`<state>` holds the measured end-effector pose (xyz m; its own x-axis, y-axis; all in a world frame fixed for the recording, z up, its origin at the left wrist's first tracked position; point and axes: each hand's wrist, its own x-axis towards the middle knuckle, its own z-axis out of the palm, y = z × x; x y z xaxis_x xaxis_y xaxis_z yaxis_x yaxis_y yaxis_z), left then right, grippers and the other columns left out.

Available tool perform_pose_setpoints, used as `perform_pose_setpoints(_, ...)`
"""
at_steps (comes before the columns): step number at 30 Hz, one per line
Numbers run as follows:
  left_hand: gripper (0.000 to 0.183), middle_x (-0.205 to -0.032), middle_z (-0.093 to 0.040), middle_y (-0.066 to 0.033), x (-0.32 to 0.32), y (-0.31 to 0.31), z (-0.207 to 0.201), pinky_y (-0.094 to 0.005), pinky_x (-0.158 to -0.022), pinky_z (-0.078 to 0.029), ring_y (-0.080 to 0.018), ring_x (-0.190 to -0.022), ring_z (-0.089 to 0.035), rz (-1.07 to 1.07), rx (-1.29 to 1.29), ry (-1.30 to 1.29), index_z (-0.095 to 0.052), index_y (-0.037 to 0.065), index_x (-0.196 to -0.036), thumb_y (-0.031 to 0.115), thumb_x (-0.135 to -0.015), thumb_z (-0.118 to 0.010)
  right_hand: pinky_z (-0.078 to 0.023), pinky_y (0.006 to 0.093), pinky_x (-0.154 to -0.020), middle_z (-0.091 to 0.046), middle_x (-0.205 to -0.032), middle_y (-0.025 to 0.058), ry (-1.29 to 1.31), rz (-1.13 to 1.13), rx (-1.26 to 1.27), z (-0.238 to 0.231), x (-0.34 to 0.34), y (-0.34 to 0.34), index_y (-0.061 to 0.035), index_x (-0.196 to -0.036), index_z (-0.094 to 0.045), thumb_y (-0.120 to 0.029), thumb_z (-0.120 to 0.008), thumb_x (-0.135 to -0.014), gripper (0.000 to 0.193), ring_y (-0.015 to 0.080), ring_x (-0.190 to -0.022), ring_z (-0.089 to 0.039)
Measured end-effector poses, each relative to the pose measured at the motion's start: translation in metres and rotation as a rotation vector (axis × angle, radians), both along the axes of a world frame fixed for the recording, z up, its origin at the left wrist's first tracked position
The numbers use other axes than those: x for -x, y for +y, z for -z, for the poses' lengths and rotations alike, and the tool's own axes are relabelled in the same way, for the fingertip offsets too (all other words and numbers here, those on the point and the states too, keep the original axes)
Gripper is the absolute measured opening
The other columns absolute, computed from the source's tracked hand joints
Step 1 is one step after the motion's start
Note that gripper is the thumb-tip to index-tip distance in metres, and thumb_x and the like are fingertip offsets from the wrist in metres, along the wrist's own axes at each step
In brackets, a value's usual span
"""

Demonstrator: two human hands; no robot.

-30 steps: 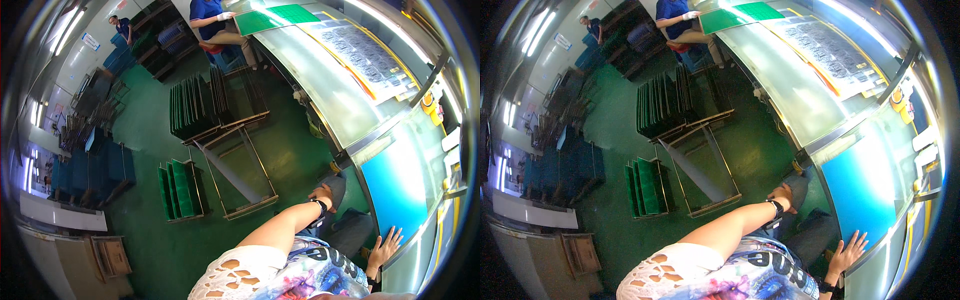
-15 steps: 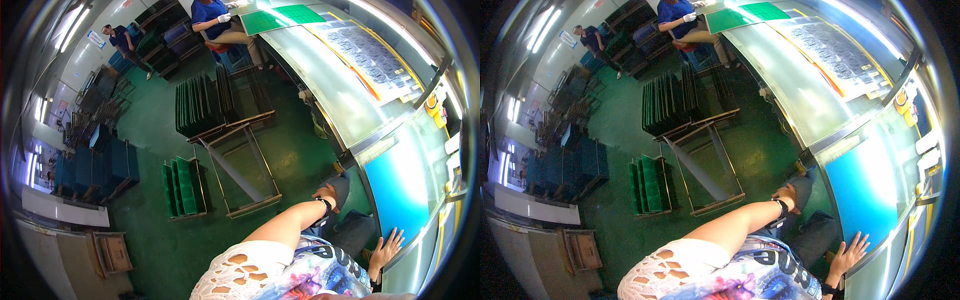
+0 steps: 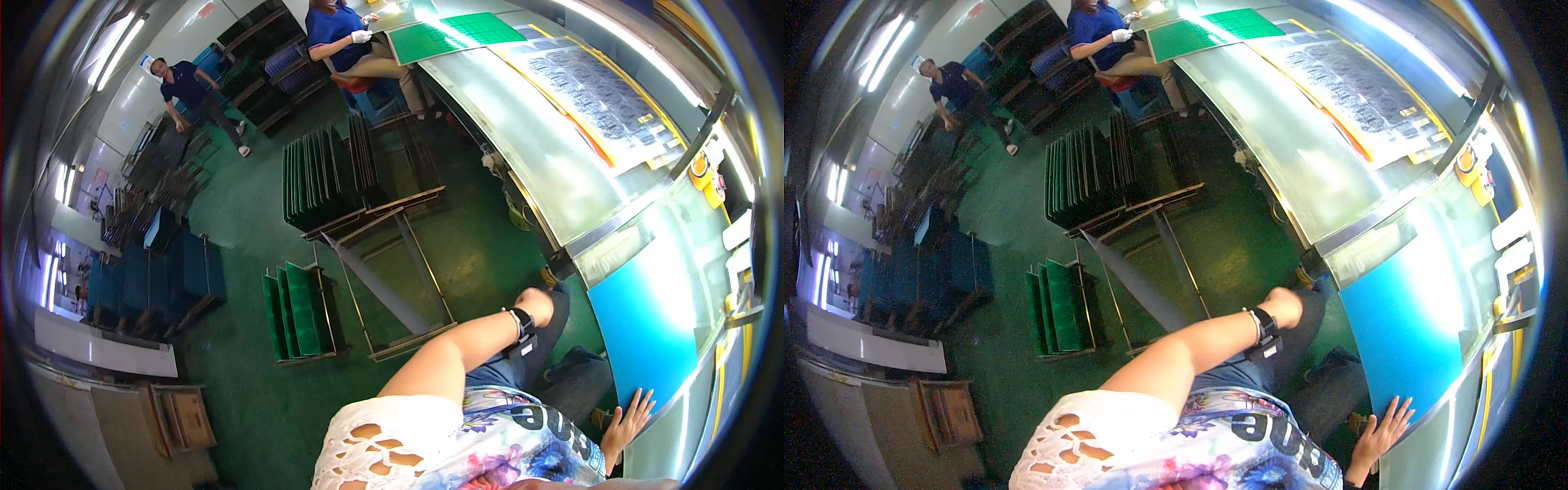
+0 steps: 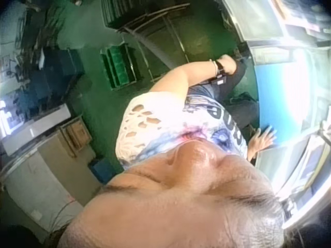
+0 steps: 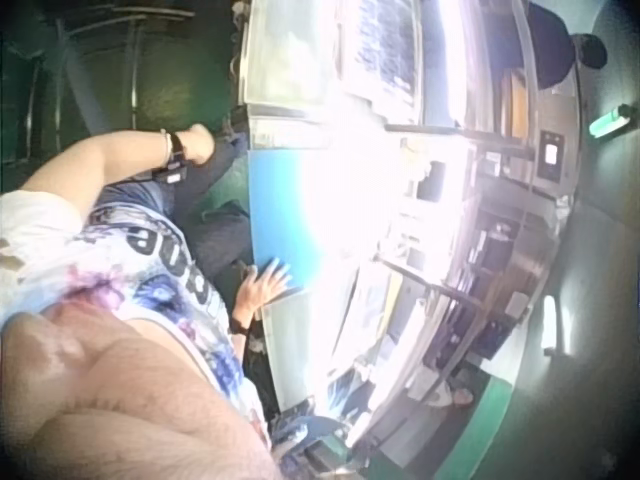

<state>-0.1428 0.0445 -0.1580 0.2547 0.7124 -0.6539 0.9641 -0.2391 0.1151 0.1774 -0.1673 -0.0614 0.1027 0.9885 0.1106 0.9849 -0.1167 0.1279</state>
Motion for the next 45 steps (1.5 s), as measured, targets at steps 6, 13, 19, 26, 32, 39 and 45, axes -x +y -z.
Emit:
perform_pose_setpoints(6, 0.02, -0.085, -0.068, -0.0141, 0.015, 0.052, -0.123, -0.0367, -0.069, -0.053, -0.0274, -0.082, -0.067, -0.201, -0.484, -0.26, -0.07, 0.008, -0.084, 0.024, -0.078, -0.06, -0.014, 0.05, -0.109, -0.024, -0.149, 0.0106, -0.005, 0.003, -0.036, 0.001, -0.011, 0.006, -0.0122, -0.139, -0.037, -0.047, -0.03, -0.095, 0.056, 0.0347, -0.138, -0.017)
perform_pose_setpoints(13, 0.048, -0.13, -0.046, -0.0184, 0.012, 0.086, -0.127, -0.0433, -0.098, -0.036, -0.0341, -0.121, -0.043, -0.064, -0.86, -0.617, -0.055, 0.005, -0.118, 0.035, -0.08, -0.061, -0.016, 0.052, -0.108, -0.027, -0.146, 0.0157, 0.054, 0.031, -0.045, -0.001, 0.004, 0.015, -0.0095, -0.132, -0.046, -0.052, -0.03, -0.092, 0.061, 0.0397, -0.135, -0.019)
perform_pose_setpoints(19, 0.073, -0.15, -0.017, -0.0106, -0.006, 0.132, -0.121, -0.0499, -0.11, -0.014, -0.0298, -0.139, -0.009, -0.027, -0.656, -0.376, -0.027, 0.012, -0.143, 0.056, -0.087, -0.043, -0.015, 0.0524, -0.109, -0.029, -0.146, 0.0149, 0.154, 0.074, -0.132, -0.001, 0.013, 0.008, -0.0095, -0.128, -0.05, -0.052, -0.035, -0.091, 0.058, 0.0396, -0.135, -0.019)
perform_pose_setpoints(26, 0.071, -0.151, -0.018, -0.0077, -0.007, 0.128, -0.074, -0.0509, -0.111, -0.008, -0.0294, -0.139, -0.011, -0.087, -0.825, -0.305, -0.027, 0.017, -0.143, 0.06, -0.088, -0.034, -0.015, 0.0517, -0.109, -0.032, -0.144, 0.0128, 0.172, 0.105, -0.211, 0.003, 0.019, 0.012, -0.0114, -0.124, -0.054, -0.052, -0.036, -0.091, 0.055, 0.039, -0.135, -0.021)
perform_pose_setpoints(32, 0.07, -0.15, -0.018, -0.0071, -0.01, 0.126, -0.082, -0.0501, -0.111, -0.008, -0.028, -0.139, -0.011, -0.086, -0.81, -0.273, -0.026, 0.02, -0.144, 0.061, -0.088, -0.033, -0.015, 0.0521, -0.109, -0.032, -0.144, 0.0133, 0.169, 0.11, -0.208, -0.003, 0.019, 0.013, -0.0103, -0.124, -0.054, -0.051, -0.037, -0.091, 0.054, 0.0393, -0.135, -0.021)
perform_pose_setpoints(39, 0.069, -0.15, -0.018, -0.0073, -0.012, 0.123, -0.084, -0.0498, -0.111, -0.008, -0.0282, -0.139, -0.012, -0.083, -0.809, -0.283, -0.026, 0.02, -0.144, 0.06, -0.088, -0.034, -0.017, 0.0531, -0.108, -0.036, -0.141, 0.0158, 0.37, 0.127, -0.123, -0.005, -0.013, 0.013, -0.0049, -0.119, -0.056, -0.043, -0.037, -0.094, 0.05, 0.0399, -0.133, -0.024)
perform_pose_setpoints(45, 0.069, -0.151, -0.018, -0.0079, -0.008, 0.122, -0.085, -0.0492, -0.112, -0.008, -0.029, -0.139, -0.012, -0.102, -0.802, -0.299, -0.027, 0.019, -0.143, 0.06, -0.088, -0.035, -0.014, 0.0549, -0.109, -0.033, -0.142, 0.0179, 0.216, -0.055, -0.159, -0.052, 0.019, 0.034, -0.0024, -0.123, -0.051, -0.043, -0.047, -0.09, 0.053, 0.0411, -0.134, -0.022)
